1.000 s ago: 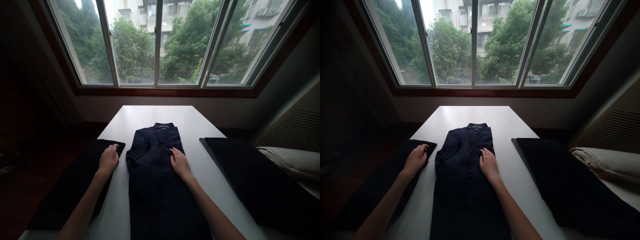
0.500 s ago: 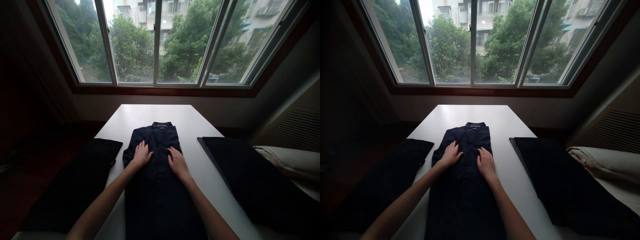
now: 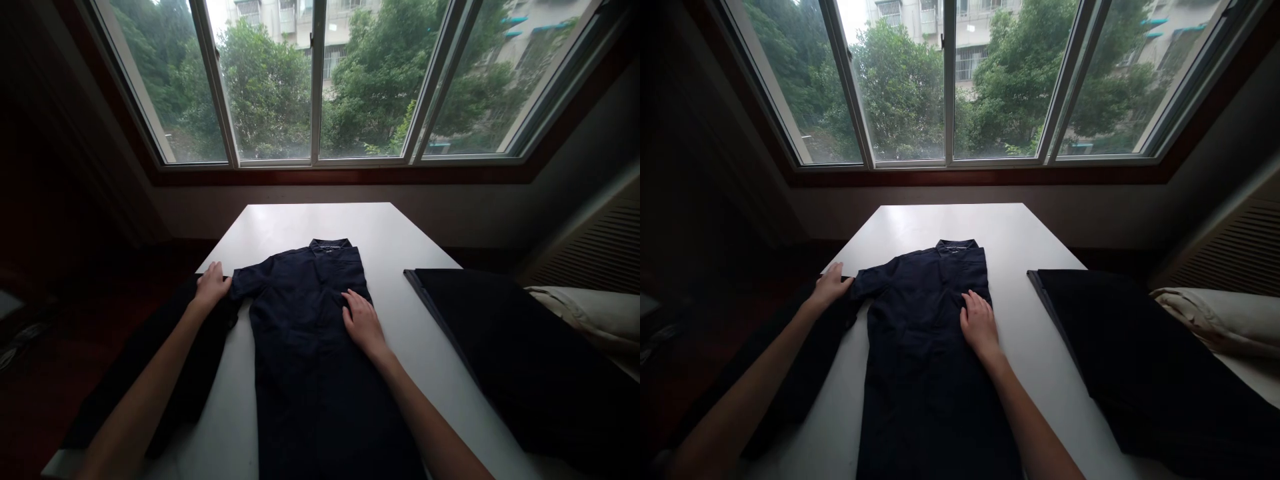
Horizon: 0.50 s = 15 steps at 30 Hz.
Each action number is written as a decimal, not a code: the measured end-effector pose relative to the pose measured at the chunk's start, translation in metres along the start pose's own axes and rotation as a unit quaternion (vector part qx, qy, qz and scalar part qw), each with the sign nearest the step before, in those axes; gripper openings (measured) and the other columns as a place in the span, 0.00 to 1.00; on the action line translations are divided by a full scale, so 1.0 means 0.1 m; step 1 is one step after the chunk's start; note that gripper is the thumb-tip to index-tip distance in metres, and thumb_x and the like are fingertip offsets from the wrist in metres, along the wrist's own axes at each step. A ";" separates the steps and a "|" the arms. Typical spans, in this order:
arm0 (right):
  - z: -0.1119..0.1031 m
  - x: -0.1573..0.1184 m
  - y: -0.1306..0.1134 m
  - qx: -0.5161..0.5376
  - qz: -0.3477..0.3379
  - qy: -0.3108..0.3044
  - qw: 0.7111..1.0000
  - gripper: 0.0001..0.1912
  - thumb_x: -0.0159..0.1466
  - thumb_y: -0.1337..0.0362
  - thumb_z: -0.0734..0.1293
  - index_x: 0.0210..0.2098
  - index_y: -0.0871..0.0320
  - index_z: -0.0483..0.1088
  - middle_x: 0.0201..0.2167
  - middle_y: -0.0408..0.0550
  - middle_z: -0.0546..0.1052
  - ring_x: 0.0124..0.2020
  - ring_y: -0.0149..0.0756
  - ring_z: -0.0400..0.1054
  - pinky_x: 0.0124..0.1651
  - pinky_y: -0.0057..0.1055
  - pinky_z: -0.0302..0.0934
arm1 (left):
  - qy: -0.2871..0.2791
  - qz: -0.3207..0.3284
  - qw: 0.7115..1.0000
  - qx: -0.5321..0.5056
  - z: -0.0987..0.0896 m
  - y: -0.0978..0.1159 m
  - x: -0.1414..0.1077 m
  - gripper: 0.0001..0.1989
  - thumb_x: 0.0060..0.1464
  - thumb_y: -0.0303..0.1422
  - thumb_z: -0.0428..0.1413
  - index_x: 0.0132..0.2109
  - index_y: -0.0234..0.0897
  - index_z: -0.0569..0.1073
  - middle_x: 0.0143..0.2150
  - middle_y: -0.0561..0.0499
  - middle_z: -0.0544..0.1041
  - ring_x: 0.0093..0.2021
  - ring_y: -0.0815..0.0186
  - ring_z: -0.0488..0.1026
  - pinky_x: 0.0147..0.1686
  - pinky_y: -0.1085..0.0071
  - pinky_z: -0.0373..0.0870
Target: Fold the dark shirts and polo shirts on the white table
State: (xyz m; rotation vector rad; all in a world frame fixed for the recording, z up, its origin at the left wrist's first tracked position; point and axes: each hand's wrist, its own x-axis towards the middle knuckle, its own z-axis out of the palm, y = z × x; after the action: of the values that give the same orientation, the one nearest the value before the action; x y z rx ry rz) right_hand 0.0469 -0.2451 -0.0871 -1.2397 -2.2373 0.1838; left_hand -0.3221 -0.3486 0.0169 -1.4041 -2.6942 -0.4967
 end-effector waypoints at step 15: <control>-0.01 0.01 0.00 0.005 0.004 -0.012 1.000 0.22 0.66 0.66 0.56 0.57 0.62 0.66 0.61 0.56 0.68 0.62 0.44 0.60 0.65 0.43 0.53 | -0.406 0.536 0.728 -0.133 -0.38 0.73 -2.39 0.02 0.56 0.30 0.58 0.35 0.41 0.75 0.28 0.51 0.78 0.29 0.63 0.76 0.28 0.70 0.67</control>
State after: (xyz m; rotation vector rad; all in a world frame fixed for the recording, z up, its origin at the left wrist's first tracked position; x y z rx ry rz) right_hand 0.0474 -0.2443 -0.0860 -1.2468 -2.2488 0.2135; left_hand -0.1277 -0.5098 0.0229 -3.4414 -1.5182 -0.1251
